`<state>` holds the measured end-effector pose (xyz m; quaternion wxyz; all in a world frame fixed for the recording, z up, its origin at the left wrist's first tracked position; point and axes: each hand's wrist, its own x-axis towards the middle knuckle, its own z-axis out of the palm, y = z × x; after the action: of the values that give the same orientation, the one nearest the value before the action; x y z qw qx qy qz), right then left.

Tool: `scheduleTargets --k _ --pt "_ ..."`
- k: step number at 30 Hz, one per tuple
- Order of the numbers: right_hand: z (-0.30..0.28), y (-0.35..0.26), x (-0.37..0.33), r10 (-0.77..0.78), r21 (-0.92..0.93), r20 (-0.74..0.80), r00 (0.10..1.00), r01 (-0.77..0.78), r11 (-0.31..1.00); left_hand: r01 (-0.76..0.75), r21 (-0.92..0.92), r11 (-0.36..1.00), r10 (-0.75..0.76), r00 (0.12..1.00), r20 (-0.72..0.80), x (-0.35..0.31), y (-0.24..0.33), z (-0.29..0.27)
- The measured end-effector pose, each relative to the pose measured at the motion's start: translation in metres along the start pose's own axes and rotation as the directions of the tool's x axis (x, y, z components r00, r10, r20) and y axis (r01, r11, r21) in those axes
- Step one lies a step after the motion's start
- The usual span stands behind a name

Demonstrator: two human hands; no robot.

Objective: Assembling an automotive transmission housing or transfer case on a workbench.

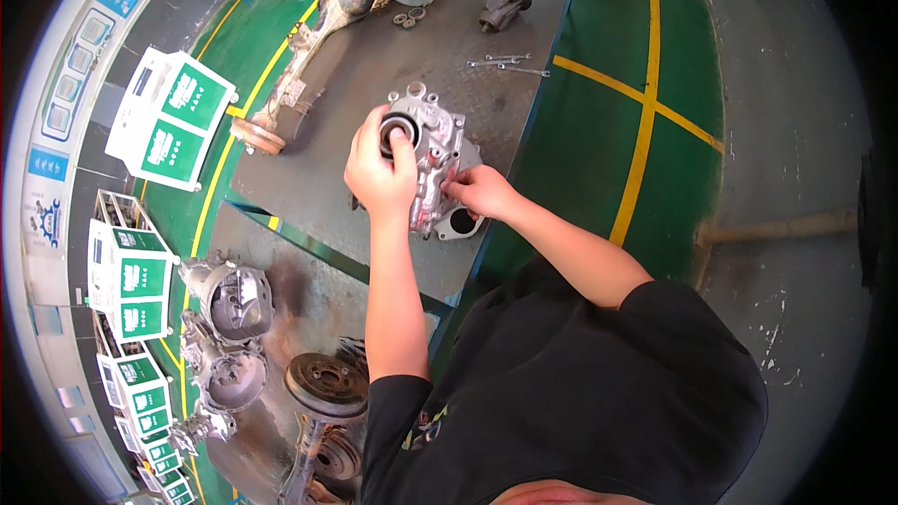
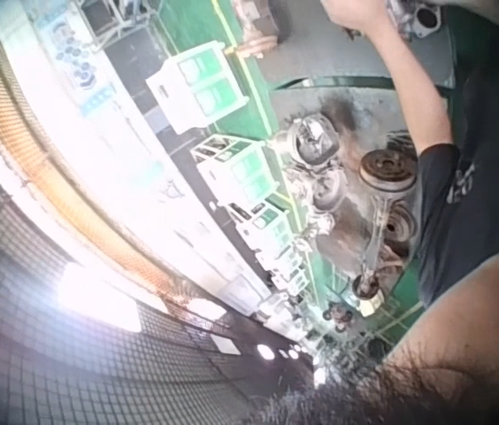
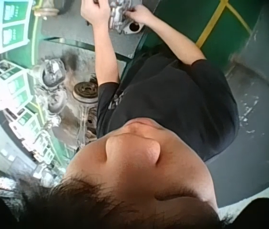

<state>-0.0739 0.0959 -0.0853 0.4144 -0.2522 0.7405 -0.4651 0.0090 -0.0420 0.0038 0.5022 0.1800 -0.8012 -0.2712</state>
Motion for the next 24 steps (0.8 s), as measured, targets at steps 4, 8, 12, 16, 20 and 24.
scheduleTargets --k 4,8,12,16,20,24 --pt "-0.024 -0.020 0.020 -0.063 -0.230 0.154 0.986 0.098 0.968 0.014 -0.008 1.000 -0.014 1.000 0.018 -0.001 -0.003 0.000" --pt "-0.028 -0.020 0.038 -0.011 -0.273 0.356 0.935 0.115 0.955 0.035 -0.013 0.999 -0.034 0.998 0.049 -0.002 -0.004 -0.001" --pt "0.001 0.004 0.027 -0.058 0.053 0.151 0.987 0.051 0.997 0.040 0.012 0.999 -0.041 0.998 0.040 -0.003 -0.005 -0.003" --pt "0.021 0.011 0.008 0.057 0.492 0.165 0.985 -0.132 0.860 0.049 0.033 0.998 -0.051 0.997 0.061 -0.001 -0.002 -0.004" --pt "0.012 0.015 0.013 0.090 0.594 0.239 0.967 -0.219 0.775 0.067 0.062 0.996 -0.071 0.995 0.066 -0.004 -0.001 -0.005" --pt "-0.032 -0.002 0.023 -0.131 -0.128 0.347 0.929 0.185 0.974 0.049 0.088 0.995 -0.056 0.996 0.075 -0.002 0.000 -0.003"
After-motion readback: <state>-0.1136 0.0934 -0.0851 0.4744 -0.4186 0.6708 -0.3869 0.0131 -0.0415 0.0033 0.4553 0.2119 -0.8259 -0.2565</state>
